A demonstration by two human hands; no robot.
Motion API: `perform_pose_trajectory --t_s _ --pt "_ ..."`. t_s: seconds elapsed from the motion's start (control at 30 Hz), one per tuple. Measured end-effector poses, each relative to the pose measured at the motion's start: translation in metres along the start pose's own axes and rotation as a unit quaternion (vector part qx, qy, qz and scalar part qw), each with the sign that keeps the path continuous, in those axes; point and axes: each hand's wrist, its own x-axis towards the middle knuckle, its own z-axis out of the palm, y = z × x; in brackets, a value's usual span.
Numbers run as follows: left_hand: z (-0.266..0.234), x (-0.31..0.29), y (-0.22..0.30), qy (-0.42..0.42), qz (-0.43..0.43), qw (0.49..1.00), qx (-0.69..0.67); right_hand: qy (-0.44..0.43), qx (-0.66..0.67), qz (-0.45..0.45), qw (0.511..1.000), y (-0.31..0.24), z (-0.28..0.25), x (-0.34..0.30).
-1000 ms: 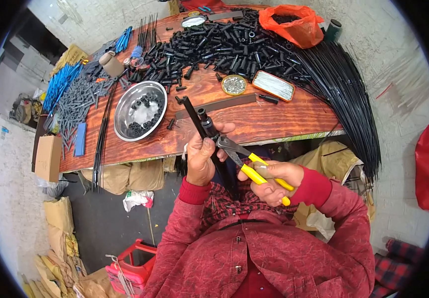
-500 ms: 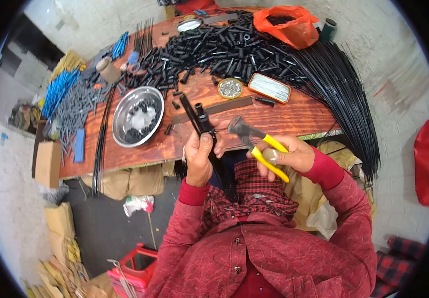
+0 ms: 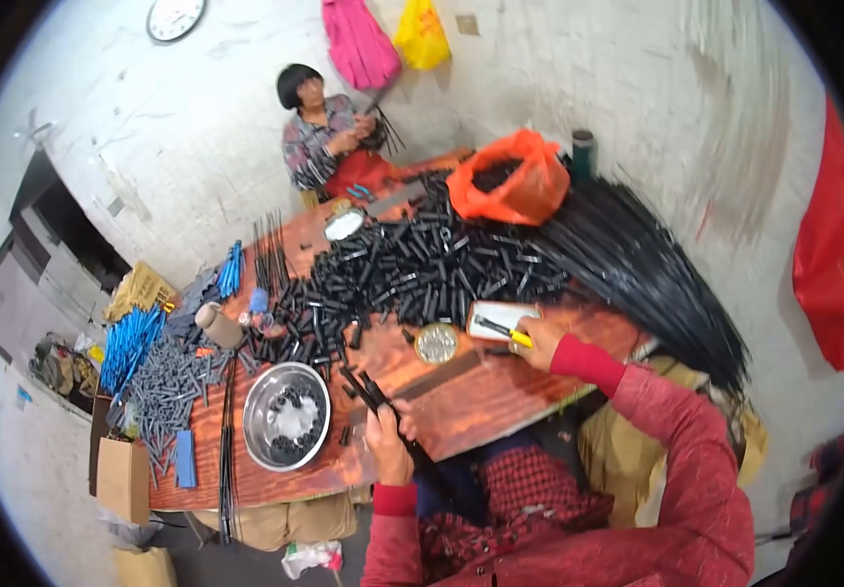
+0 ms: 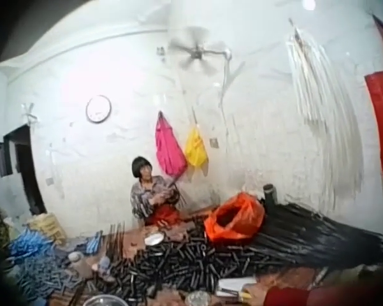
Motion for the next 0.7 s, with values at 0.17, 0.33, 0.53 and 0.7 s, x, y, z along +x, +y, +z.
perform_pose_trajectory --t_s 0.17,0.33,0.53,0.7 --pt "-0.002 0.001 0.006 0.0 -0.02 1.0 0.018 0.022 0.047 -0.046 0.998 -0.006 0.009 0.029" --pt "0.0 0.022 0.013 0.004 -0.006 1.0 0.004 -0.072 0.001 -0.05 0.996 -0.041 0.032 0.074" --pt "0.005 0.029 0.0 -0.018 -0.006 1.0 -0.024 -0.053 -0.068 -0.078 0.993 -0.048 0.065 0.099" --pt "0.002 0.02 0.007 0.005 -0.031 0.999 -0.005 -0.064 -0.11 -0.085 0.988 -0.059 0.086 0.11"
